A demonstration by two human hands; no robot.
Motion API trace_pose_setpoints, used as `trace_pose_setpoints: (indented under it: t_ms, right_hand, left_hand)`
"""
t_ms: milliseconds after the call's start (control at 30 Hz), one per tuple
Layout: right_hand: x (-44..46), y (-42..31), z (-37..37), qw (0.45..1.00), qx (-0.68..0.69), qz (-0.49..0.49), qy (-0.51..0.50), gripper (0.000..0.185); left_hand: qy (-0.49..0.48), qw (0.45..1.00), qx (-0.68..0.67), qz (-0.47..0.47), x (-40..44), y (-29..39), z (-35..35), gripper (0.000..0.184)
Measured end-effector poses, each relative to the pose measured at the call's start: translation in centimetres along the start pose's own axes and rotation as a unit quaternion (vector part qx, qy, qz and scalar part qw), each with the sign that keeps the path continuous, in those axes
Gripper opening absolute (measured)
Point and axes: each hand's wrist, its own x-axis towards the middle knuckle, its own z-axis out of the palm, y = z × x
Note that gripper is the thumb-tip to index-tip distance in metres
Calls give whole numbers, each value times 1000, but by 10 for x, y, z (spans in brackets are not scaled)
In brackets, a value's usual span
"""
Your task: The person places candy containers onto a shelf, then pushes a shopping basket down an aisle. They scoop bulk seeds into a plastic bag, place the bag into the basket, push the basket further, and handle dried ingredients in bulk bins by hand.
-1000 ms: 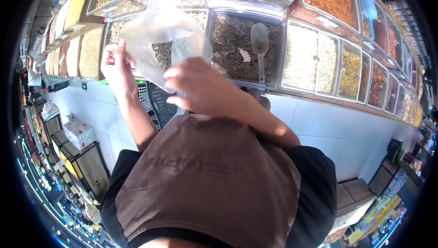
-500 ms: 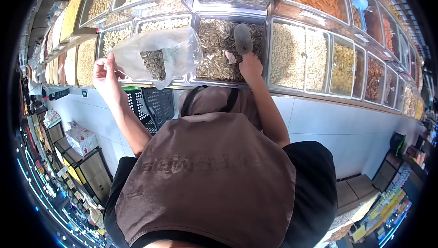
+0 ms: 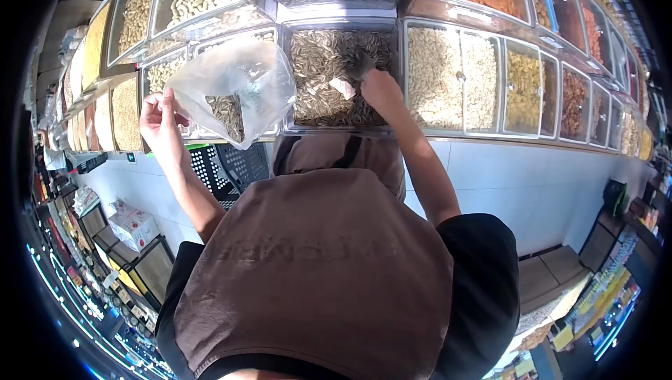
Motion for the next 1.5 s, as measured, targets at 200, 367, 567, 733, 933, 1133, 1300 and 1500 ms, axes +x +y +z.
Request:
trace_pose_setpoints:
  t_ms: [200,367,567,733,933,1133,1300,1500]
  right_hand:
    - [38,3,43,995,95,14,-16,39]
    - [22,7,48,986,161,0,42,43]
    - [-13,4,28,975,215,-51,34,43]
    - [-41,-7,-18,973,219,-74,-13,41]
    - [-53,-7,-81,974,192,-75,-91,39]
    - [-61,-20,-182,959,200,-80,-186,39]
    - [-59,-65,-251,964,40,-165,-206,35]
    - [-30,-148,-223,889,-77,-384,-237,41]
  left_hand:
    - [-26,1000,-6,6,4,-1,2,9]
    - [-5,999,-43,0,0,-4,7,16]
    - [-22,996,-77,47,-3,-13,-4,6]
    - [-25,997,-68,40,-7,-13,-4,12]
    - [-24,998,-55,30,-6,-9,1,13]
    - [-16,997,-61,41,-3,-10,4,10]
    - [-25,996,-76,33,-5,-9,4,9]
    - [-29,995,-87,30,-11,-9,3,11]
